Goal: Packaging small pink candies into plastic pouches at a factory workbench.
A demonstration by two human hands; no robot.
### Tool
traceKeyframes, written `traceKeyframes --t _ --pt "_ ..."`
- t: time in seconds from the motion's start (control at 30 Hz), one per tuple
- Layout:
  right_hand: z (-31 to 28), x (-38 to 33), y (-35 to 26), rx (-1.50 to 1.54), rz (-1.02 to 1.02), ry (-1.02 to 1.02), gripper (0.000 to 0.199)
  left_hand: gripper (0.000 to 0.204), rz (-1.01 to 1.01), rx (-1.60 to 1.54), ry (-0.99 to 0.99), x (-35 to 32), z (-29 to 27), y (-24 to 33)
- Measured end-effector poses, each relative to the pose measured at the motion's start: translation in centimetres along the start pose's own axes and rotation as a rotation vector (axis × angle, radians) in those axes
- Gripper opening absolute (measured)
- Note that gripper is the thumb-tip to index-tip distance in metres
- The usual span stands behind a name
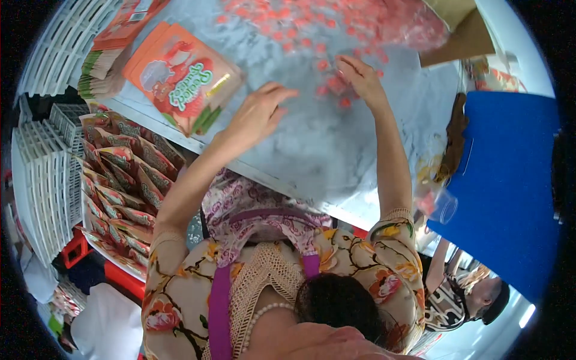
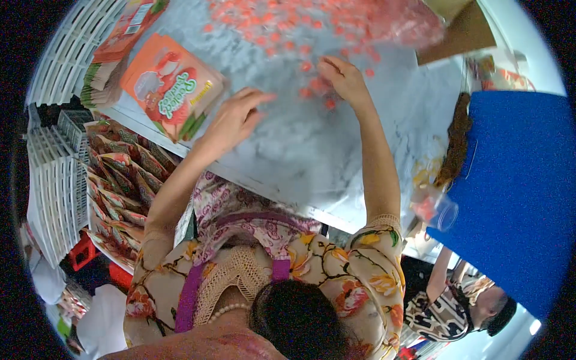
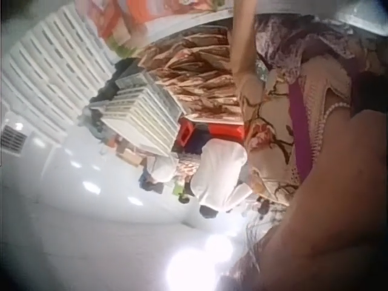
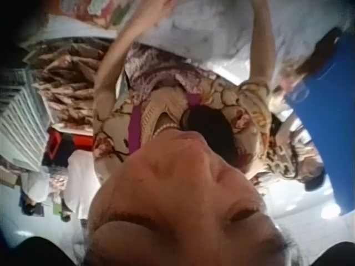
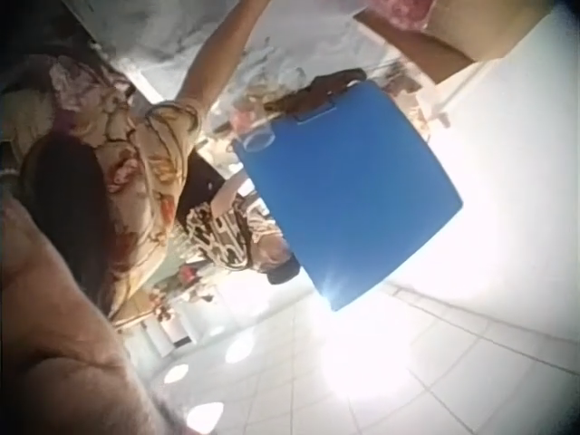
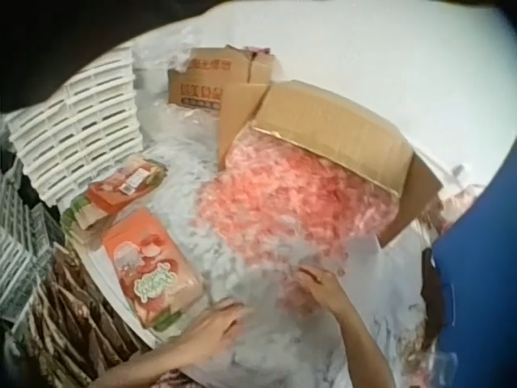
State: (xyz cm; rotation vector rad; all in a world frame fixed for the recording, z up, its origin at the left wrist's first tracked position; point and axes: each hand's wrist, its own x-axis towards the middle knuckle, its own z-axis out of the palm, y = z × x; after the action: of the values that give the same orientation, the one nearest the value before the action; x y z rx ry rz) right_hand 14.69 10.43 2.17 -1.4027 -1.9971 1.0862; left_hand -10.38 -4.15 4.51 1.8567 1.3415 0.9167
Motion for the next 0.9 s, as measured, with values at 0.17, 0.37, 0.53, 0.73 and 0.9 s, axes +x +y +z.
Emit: traceKeyframes --t 0.17,0.37,0.53,0.73,0.9 --pt "-3.3 -7.2 0.5 0.464 0.16 0.048 0.036 0.039 -0.005 0.039 0.069 2.1 4.0 -1.6" --pt "-4.3 -13.6 2.7 0.426 0.133 0.214 0.031 0.043 -0.12 0.035 0.021 2.7 3.5 -0.8" --pt "-2.6 -16.5 2.8 0.327 0.135 0.208 0.031 0.042 0.036 0.15 -0.094 3.3 4.7 1.7" --pt "-0.8 -14.0 2.1 -0.275 -0.303 0.239 0.046 0.042 0.18 0.26 0.032 3.6 7.1 0.5" --pt "1.1 -10.9 3.5 -0.359 -0.449 0.069 0.049 0.037 0.286 0.331 -0.013 2.4 9.4 2.4"
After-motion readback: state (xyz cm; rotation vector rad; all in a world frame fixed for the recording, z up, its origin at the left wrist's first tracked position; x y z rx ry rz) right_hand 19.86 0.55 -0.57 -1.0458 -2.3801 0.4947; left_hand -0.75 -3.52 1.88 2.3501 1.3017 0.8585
